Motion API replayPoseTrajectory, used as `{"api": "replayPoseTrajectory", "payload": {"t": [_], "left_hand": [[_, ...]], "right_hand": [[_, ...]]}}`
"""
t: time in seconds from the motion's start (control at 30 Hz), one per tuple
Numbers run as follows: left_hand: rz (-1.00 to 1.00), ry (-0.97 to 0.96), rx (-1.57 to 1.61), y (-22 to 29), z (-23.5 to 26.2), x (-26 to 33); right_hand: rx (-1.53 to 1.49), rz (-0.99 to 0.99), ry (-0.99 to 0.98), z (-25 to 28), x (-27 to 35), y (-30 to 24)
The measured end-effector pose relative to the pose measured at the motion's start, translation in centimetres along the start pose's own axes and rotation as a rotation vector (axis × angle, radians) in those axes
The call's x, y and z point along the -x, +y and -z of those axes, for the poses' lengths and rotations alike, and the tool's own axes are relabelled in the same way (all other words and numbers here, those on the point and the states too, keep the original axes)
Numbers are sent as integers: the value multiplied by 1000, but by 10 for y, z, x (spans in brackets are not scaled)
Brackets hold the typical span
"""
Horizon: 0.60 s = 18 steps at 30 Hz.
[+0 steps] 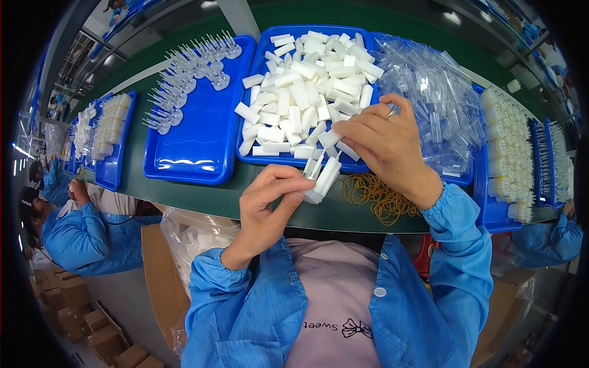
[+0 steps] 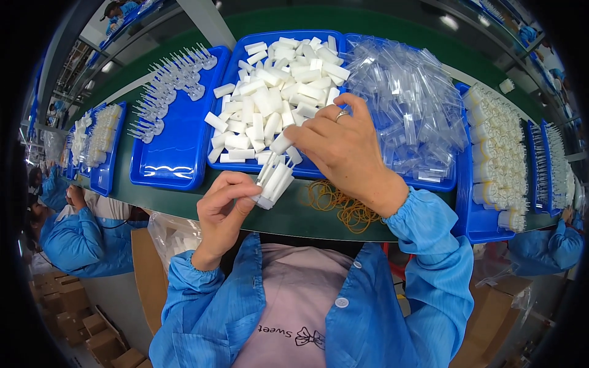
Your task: The person assembles multi-piece units by sliding white foam cylinders onto the prongs of plastic bases, fitting clear plastic sleeves over the cylinders, securing each assembled bundle with a rubber band, and placing the completed unit onto a tray.
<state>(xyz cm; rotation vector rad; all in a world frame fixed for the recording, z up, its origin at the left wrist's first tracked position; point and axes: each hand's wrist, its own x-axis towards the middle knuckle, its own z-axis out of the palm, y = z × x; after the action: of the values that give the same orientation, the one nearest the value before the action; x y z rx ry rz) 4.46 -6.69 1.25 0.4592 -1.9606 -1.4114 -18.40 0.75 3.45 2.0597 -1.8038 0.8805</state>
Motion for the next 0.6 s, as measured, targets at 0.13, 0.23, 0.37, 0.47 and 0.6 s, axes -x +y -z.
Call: {"api": "replayPoseTrajectory", "payload": {"t": [0.13,0.23,0.37,0.47,0.6], "left_hand": [[11,-29,27,4,2,1],[-110,-129,-124,7,3,0],[-210,-147,-266,13,3,-4],[-278,-164,-307,15,-1,-2],[-218,73,-205,20,-9,5]], "right_hand": [[-536,-217,-66,4,-2,-3],[-1057,-559,-186,8,-3,-2],[-1269,-797,-300,14,-3,-8],[-1268,-673,-398,13,1,-22],[-1291,-647,-388,19,2,-35]]}}
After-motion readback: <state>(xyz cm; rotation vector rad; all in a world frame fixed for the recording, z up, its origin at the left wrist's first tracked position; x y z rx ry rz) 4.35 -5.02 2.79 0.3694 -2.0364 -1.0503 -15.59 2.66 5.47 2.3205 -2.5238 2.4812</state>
